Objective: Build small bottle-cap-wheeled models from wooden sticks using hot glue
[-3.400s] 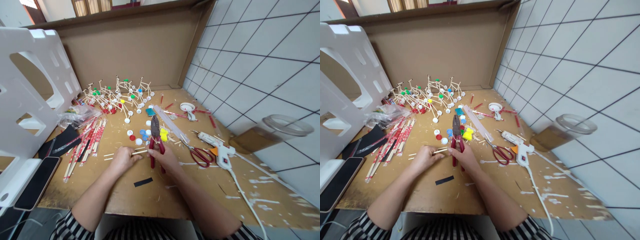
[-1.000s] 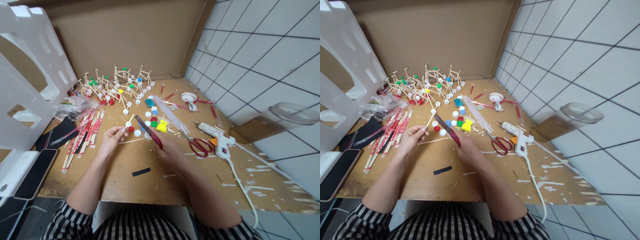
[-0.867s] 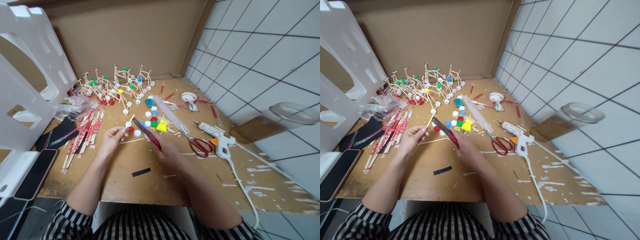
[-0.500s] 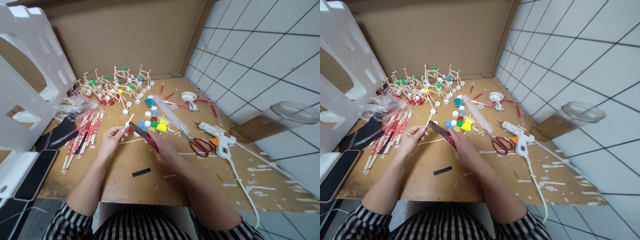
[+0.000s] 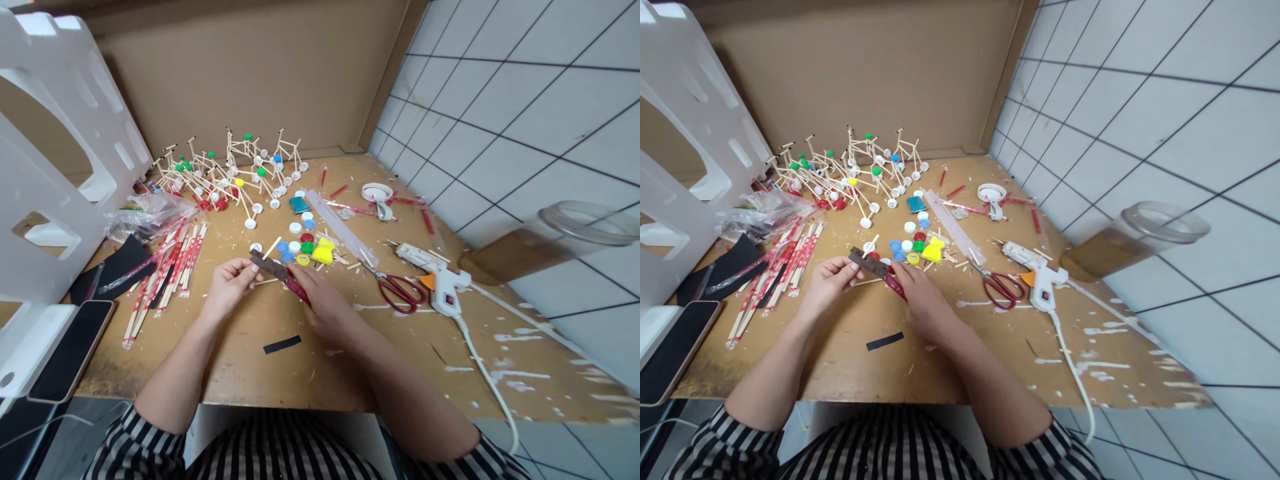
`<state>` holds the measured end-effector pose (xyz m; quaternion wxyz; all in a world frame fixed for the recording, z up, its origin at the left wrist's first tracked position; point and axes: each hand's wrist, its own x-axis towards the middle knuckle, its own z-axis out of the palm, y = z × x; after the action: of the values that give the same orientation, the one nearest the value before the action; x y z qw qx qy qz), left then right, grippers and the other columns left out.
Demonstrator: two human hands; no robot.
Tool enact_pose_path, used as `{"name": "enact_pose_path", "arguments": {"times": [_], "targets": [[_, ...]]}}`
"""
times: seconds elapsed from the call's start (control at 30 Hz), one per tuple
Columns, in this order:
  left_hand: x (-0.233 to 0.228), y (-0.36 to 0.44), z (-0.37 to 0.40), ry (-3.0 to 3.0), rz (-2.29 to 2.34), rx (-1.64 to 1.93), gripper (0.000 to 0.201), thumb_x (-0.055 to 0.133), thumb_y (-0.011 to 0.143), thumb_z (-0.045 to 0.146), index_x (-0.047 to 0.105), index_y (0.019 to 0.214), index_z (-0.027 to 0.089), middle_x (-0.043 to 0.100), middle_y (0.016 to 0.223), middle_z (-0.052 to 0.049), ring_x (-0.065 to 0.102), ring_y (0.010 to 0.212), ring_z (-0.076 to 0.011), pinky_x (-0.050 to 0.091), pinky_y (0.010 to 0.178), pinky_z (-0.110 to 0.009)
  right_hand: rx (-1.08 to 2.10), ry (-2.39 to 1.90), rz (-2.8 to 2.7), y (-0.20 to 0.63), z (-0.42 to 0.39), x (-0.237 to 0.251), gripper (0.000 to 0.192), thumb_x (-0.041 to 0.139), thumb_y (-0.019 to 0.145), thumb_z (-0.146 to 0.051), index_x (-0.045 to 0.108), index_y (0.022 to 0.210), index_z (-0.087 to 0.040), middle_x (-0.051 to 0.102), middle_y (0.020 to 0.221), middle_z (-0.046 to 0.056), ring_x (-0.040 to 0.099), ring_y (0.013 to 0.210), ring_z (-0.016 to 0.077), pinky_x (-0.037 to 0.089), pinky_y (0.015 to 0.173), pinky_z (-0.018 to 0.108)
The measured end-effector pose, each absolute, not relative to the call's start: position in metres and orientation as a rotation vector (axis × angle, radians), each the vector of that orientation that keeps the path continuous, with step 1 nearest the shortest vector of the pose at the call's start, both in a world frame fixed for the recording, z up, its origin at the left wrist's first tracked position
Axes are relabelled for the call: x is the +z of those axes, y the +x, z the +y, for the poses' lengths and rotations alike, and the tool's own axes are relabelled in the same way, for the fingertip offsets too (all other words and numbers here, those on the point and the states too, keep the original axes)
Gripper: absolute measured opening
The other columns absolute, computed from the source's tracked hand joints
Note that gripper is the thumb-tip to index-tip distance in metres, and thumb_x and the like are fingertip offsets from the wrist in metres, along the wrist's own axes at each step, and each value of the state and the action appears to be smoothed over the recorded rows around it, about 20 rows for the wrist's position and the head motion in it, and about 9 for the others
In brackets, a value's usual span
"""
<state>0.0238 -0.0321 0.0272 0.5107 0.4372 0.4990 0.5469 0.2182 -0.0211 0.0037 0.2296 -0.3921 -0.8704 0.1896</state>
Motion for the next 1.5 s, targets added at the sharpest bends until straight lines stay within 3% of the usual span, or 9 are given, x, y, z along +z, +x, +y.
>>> {"name": "enact_pose_path", "arguments": {"times": [0.63, 0.93, 1.5], "targets": [[0.03, 0.028, -0.035, 1.055, 1.174, 1.276, 0.047, 0.077, 0.051, 0.059, 0.06, 0.056, 0.015, 0.047, 0.039, 0.004, 0.033, 0.035, -0.004, 0.021, 0.039, -0.019, 0.51, -1.222, -2.443, 0.215, -0.026, 0.017, 0.068, 0.042, 0.072, -0.003, 0.041, 0.139, -0.017, 0.058, 0.127, 0.014, 0.054, 0.115, 0.026, 0.045, 0.096, 0.044], [0.03, 0.026, -0.036, 1.072, 1.171, 1.242, 0.043, 0.076, 0.056, 0.055, 0.06, 0.057, 0.015, 0.047, 0.041, 0.004, 0.033, 0.036, -0.0043, 0.021, 0.039, -0.02, 0.597, -1.334, -2.47, 0.212, -0.03, 0.029, 0.072, 0.044, 0.069, -0.003, 0.039, 0.14, -0.012, 0.056, 0.131, 0.016, 0.054, 0.117, 0.0273, 0.045, 0.097, 0.044], [0.034, 0.032, -0.038, 1.035, 1.212, 1.236, 0.05, 0.076, 0.048, 0.062, 0.059, 0.052, 0.015, 0.044, 0.037, 0.005, 0.03, 0.033, -0.0035, 0.018, 0.038, -0.02, 0.593, -1.418, -2.472, 0.211, -0.038, 0.035, 0.072, 0.043, 0.068, 0.0, 0.041, 0.139, -0.012, 0.056, 0.131, 0.017, 0.056, 0.116, 0.0277, 0.047, 0.095, 0.043]]}}
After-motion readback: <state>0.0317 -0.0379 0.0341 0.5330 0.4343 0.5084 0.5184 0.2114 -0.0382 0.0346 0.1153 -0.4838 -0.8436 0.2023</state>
